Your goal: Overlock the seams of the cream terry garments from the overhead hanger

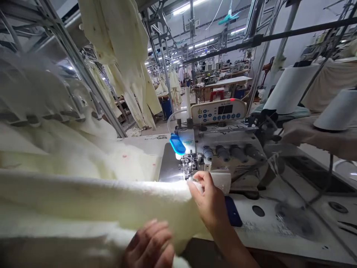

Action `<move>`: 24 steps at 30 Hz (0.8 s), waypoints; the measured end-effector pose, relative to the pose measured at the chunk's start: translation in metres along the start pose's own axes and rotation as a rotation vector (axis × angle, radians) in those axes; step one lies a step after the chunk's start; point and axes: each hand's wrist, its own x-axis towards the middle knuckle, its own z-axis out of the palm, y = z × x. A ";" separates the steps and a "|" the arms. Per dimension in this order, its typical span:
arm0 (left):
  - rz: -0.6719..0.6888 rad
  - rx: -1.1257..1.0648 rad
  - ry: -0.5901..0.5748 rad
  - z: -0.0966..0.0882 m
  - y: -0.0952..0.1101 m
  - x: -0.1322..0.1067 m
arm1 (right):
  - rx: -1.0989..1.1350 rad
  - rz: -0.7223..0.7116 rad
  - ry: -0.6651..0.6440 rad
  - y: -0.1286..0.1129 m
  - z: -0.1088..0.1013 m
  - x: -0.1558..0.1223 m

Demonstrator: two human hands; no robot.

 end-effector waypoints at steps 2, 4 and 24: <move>-0.161 0.029 -0.011 0.025 0.005 0.039 | -0.026 -0.021 0.061 0.003 0.008 0.006; -0.266 0.030 -0.148 0.045 -0.005 0.059 | -0.034 -0.022 0.077 0.005 0.014 0.013; -0.513 0.030 -0.446 0.029 -0.041 0.102 | 0.439 0.202 -0.216 -0.008 -0.008 -0.031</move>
